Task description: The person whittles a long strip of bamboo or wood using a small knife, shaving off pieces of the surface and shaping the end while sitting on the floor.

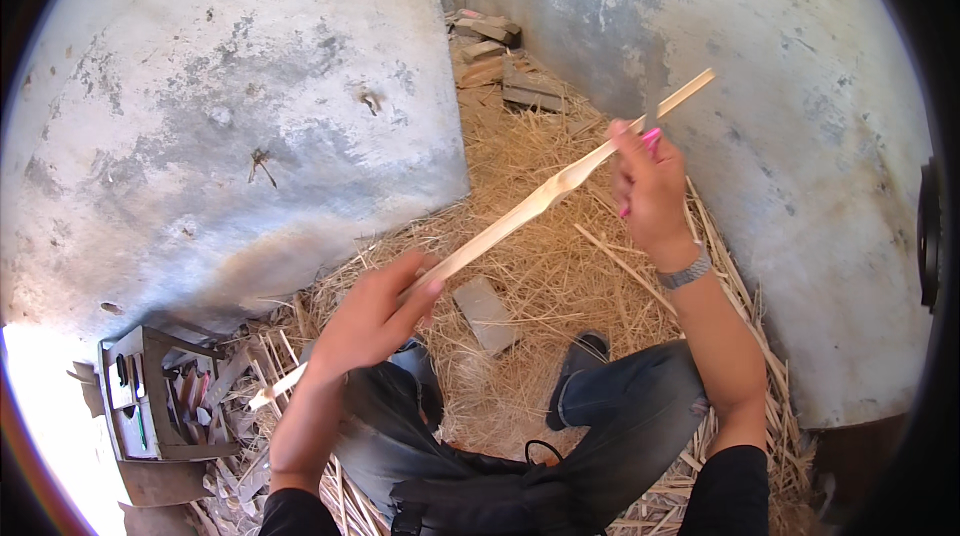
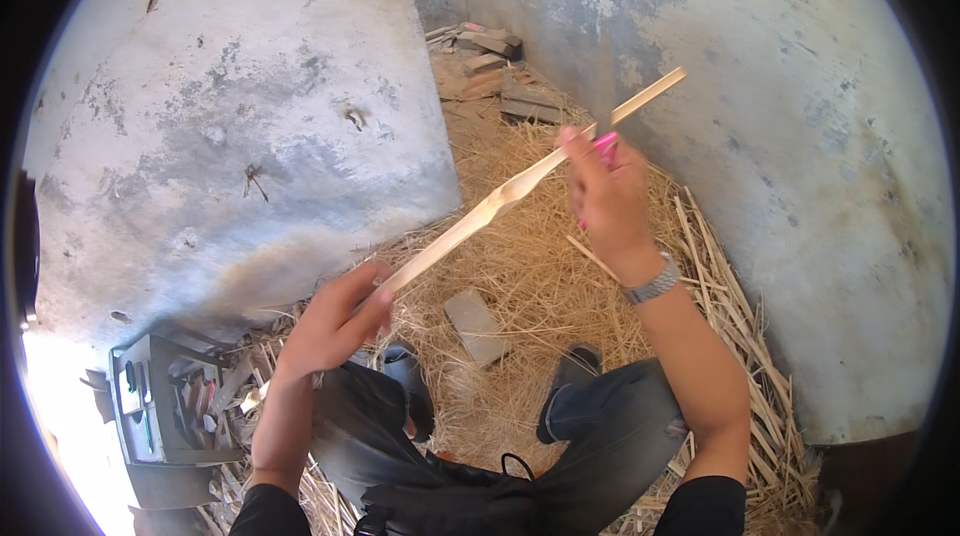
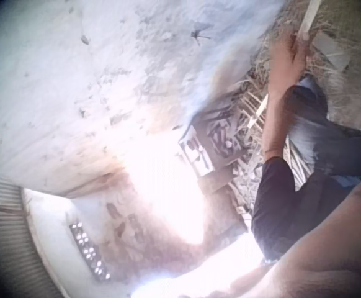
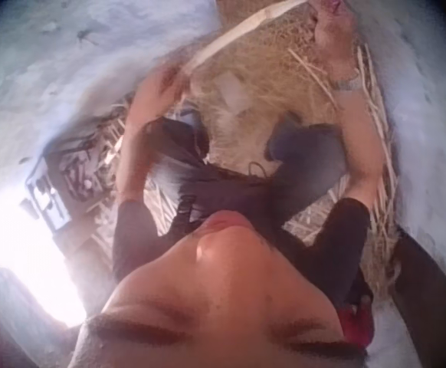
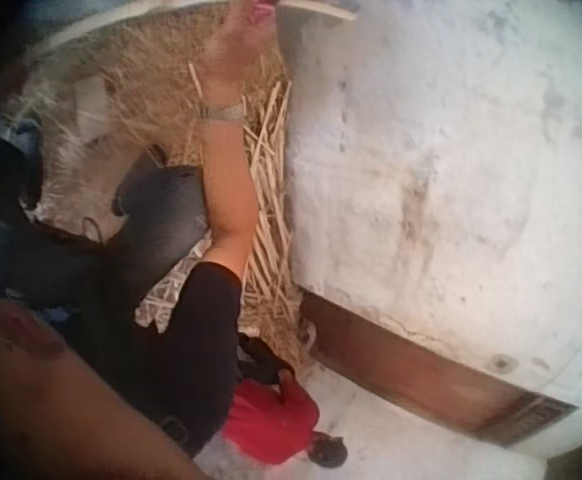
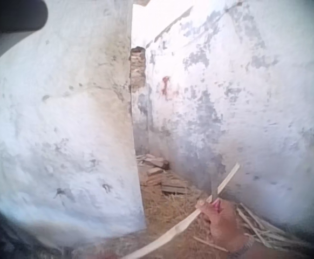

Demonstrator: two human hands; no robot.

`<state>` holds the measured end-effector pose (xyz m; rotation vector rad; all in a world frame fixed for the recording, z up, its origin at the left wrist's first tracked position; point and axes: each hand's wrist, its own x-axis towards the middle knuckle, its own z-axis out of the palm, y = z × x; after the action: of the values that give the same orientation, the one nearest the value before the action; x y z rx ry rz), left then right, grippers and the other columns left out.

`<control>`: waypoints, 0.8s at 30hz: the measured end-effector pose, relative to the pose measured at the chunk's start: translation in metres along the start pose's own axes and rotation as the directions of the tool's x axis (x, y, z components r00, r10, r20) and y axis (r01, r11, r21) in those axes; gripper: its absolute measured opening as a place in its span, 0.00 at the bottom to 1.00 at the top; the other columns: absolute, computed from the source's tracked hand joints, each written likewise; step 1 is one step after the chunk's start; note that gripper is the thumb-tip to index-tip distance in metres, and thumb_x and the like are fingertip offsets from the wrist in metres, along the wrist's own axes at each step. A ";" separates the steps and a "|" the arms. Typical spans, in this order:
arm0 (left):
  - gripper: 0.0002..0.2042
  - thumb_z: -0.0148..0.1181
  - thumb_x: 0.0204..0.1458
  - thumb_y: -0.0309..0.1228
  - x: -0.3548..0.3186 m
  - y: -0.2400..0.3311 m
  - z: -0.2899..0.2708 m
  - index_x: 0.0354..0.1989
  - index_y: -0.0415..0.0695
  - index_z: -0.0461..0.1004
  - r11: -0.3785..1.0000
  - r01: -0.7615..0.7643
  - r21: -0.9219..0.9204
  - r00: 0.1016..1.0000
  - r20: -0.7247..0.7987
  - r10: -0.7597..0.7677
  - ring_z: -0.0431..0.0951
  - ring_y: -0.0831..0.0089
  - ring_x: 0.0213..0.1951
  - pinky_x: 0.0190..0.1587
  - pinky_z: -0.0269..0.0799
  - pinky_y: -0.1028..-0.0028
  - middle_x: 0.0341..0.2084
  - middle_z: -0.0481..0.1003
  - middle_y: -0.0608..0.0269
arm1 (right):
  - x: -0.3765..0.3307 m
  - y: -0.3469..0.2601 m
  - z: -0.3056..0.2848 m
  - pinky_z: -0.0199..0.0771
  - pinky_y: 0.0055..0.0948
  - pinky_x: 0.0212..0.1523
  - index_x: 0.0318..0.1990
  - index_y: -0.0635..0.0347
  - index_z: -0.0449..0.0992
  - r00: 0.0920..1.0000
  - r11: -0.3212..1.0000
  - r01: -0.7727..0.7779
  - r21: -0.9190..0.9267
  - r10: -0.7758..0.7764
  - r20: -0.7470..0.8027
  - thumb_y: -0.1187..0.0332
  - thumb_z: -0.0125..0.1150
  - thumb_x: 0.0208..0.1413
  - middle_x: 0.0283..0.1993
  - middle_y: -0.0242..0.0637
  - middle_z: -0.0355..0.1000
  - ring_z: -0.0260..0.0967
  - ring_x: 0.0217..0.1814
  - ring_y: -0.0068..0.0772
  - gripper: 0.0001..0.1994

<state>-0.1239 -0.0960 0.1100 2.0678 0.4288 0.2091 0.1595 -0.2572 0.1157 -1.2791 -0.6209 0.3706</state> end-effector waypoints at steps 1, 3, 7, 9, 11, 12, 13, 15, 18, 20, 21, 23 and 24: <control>0.12 0.52 0.67 0.34 -0.015 -0.010 -0.001 0.48 0.37 0.74 1.000 -0.009 0.024 1.000 0.015 0.008 0.71 0.84 0.23 0.27 0.66 0.81 0.22 0.74 0.69 | -0.001 -0.011 -0.011 0.45 0.20 0.12 0.25 0.48 0.67 0.999 0.999 0.028 -0.031 -0.029 -0.039 0.58 0.65 0.64 0.15 0.17 0.56 0.48 0.11 0.10 0.17; 0.10 0.57 0.65 0.31 -0.054 -0.028 0.001 0.46 0.37 0.77 1.000 -0.016 -0.008 0.991 -0.130 0.015 0.73 0.79 0.23 0.27 0.66 0.75 0.20 0.74 0.65 | -0.005 -0.031 -0.027 0.45 0.19 0.13 0.27 0.49 0.69 0.989 0.994 0.089 -0.065 -0.096 -0.110 0.59 0.65 0.63 0.16 0.17 0.56 0.48 0.12 0.11 0.15; 0.08 0.60 0.63 0.29 -0.118 -0.045 0.008 0.41 0.36 0.80 0.992 0.083 -0.099 0.956 -0.272 -0.107 0.69 0.83 0.24 0.27 0.64 0.78 0.20 0.73 0.68 | -0.029 -0.062 -0.051 0.44 0.18 0.13 0.31 0.53 0.71 0.975 0.991 0.129 0.039 -0.120 -0.185 0.60 0.65 0.63 0.17 0.17 0.55 0.47 0.13 0.10 0.12; 0.08 0.62 0.62 0.29 -0.142 -0.052 0.018 0.38 0.35 0.80 0.987 0.061 -0.149 0.956 -0.275 -0.101 0.67 0.85 0.23 0.26 0.62 0.79 0.19 0.73 0.70 | -0.055 -0.061 -0.066 0.44 0.18 0.13 0.32 0.55 0.72 0.964 0.993 0.107 0.052 -0.091 -0.250 0.60 0.65 0.62 0.18 0.17 0.55 0.46 0.13 0.10 0.12; 0.08 0.62 0.62 0.29 -0.164 -0.059 0.027 0.37 0.35 0.80 0.984 0.110 -0.139 0.963 -0.232 -0.141 0.68 0.85 0.23 0.26 0.61 0.79 0.19 0.73 0.70 | -0.093 -0.050 -0.073 0.43 0.18 0.13 0.32 0.55 0.72 0.943 0.999 0.032 0.010 -0.027 -0.332 0.60 0.65 0.63 0.18 0.17 0.55 0.46 0.13 0.10 0.12; 0.09 0.62 0.62 0.30 -0.173 -0.061 0.032 0.36 0.35 0.80 0.984 0.123 -0.131 0.965 -0.214 -0.149 0.68 0.86 0.24 0.26 0.61 0.80 0.20 0.73 0.70 | -0.112 -0.047 -0.076 0.43 0.18 0.13 0.32 0.55 0.72 0.927 1.000 0.005 -0.008 -0.008 -0.375 0.60 0.65 0.63 0.18 0.17 0.55 0.46 0.13 0.10 0.12; 0.09 0.64 0.61 0.31 -0.177 -0.066 0.040 0.36 0.36 0.80 0.981 0.139 -0.136 0.967 -0.196 -0.165 0.68 0.86 0.23 0.26 0.61 0.79 0.19 0.73 0.71 | -0.129 -0.039 -0.084 0.43 0.18 0.13 0.32 0.54 0.72 0.922 1.000 -0.005 0.000 0.005 -0.387 0.61 0.65 0.63 0.18 0.17 0.55 0.46 0.13 0.10 0.12; 0.09 0.65 0.60 0.31 -0.189 -0.063 0.051 0.36 0.36 0.80 0.986 0.156 -0.060 0.978 -0.133 -0.163 0.68 0.86 0.23 0.26 0.61 0.79 0.19 0.74 0.71 | -0.160 -0.022 -0.095 0.42 0.18 0.12 0.31 0.54 0.71 0.913 0.999 -0.030 0.033 0.041 -0.406 0.61 0.65 0.63 0.17 0.17 0.55 0.46 0.13 0.10 0.12; 0.10 0.65 0.58 0.33 -0.205 -0.051 0.064 0.38 0.37 0.80 0.993 0.108 0.037 0.990 -0.099 -0.104 0.70 0.86 0.23 0.26 0.62 0.79 0.19 0.75 0.68 | -0.195 -0.012 -0.089 0.42 0.18 0.12 0.31 0.52 0.71 0.940 1.000 -0.026 0.016 0.030 -0.341 0.62 0.65 0.63 0.17 0.17 0.56 0.47 0.13 0.10 0.12; 0.10 0.65 0.58 0.33 -0.209 -0.047 0.069 0.39 0.37 0.80 0.997 0.061 0.046 0.997 -0.052 -0.058 0.70 0.85 0.23 0.26 0.62 0.79 0.19 0.75 0.67 | -0.211 -0.012 -0.079 0.43 0.18 0.13 0.29 0.51 0.70 0.945 0.999 -0.036 -0.028 0.025 -0.326 0.61 0.65 0.64 0.17 0.17 0.58 0.47 0.13 0.09 0.13; 0.10 0.65 0.59 0.33 -0.210 -0.039 0.071 0.40 0.36 0.80 0.996 0.069 0.056 0.997 -0.032 -0.067 0.71 0.84 0.22 0.26 0.64 0.78 0.18 0.75 0.66 | -0.214 -0.008 -0.076 0.43 0.18 0.13 0.28 0.51 0.70 0.956 0.999 -0.028 -0.043 0.015 -0.294 0.60 0.65 0.64 0.17 0.17 0.59 0.48 0.13 0.09 0.14; 0.10 0.64 0.60 0.32 -0.205 -0.040 0.082 0.42 0.36 0.81 0.997 0.074 0.018 0.995 -0.064 -0.072 0.71 0.83 0.22 0.26 0.65 0.77 0.19 0.76 0.66 | -0.214 -0.002 -0.065 0.45 0.19 0.17 0.25 0.52 0.69 0.963 0.997 -0.049 -0.056 0.032 -0.268 0.60 0.65 0.65 0.18 0.17 0.60 0.49 0.16 0.09 0.17; 0.11 0.64 0.61 0.32 -0.202 -0.043 0.088 0.43 0.36 0.81 0.997 0.072 -0.004 0.994 -0.081 -0.072 0.71 0.83 0.22 0.26 0.65 0.77 0.19 0.76 0.66 | -0.212 0.004 -0.065 0.46 0.19 0.18 0.26 0.53 0.69 0.960 0.990 -0.005 -0.143 -0.035 -0.278 0.60 0.65 0.64 0.19 0.17 0.59 0.50 0.18 0.10 0.17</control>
<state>-0.2912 -0.2238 0.0336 2.0436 0.5520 0.2505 0.0344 -0.4291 0.0543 -1.4322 -0.4209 0.1287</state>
